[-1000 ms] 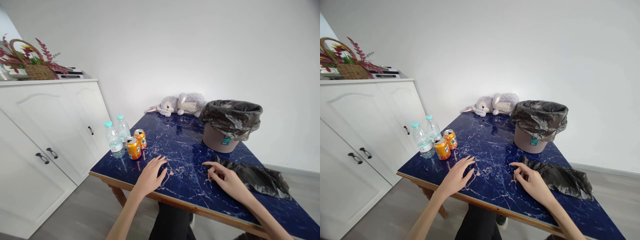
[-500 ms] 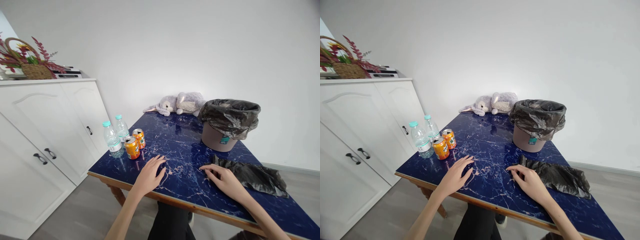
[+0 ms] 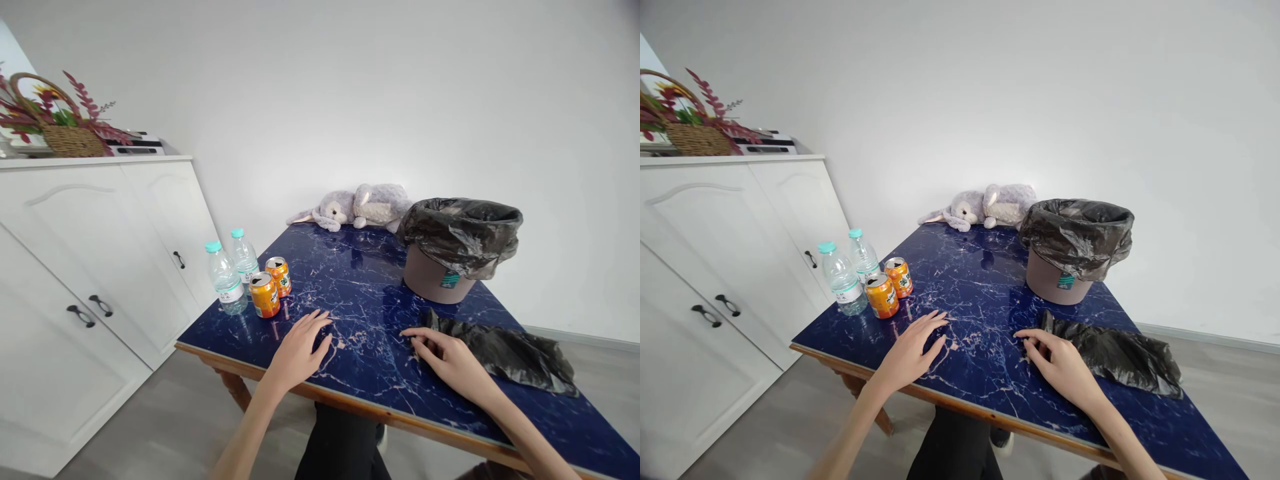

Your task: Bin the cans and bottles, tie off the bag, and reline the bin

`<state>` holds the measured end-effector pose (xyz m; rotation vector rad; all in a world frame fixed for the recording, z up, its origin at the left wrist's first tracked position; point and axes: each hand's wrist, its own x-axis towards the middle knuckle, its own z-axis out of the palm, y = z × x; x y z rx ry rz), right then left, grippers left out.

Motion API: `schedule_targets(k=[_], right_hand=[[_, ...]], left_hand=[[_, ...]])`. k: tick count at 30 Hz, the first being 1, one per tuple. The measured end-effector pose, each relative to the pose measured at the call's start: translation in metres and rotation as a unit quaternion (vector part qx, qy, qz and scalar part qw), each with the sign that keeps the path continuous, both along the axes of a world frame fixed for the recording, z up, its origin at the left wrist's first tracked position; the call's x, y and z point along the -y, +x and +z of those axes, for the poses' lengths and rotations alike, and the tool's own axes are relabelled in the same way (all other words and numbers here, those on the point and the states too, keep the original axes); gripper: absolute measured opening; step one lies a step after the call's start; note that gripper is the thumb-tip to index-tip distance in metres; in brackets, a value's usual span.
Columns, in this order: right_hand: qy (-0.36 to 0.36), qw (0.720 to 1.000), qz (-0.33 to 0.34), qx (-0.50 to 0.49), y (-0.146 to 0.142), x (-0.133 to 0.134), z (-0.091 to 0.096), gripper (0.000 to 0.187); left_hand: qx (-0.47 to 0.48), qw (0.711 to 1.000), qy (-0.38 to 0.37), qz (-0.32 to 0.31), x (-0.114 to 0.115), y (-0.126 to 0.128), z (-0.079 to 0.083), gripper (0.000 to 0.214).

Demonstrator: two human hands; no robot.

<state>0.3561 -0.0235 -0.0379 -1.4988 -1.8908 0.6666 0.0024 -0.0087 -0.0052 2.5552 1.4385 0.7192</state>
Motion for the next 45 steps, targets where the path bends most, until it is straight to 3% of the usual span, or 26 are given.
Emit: schedule_targets(k=[39, 45], right_hand=[[0.036, 0.999, -0.001, -0.008, -0.005, 0.003, 0.01, 0.043], [0.141, 0.989, -0.029, 0.019, -0.013, 0.011, 0.022, 0.031]], left_hand=[[0.007, 1.0, 0.001, -0.003, 0.001, -0.001, 0.0, 0.034], [0.016, 1.0, 0.013, -0.006, 0.001, -0.002, -0.002, 0.033]])
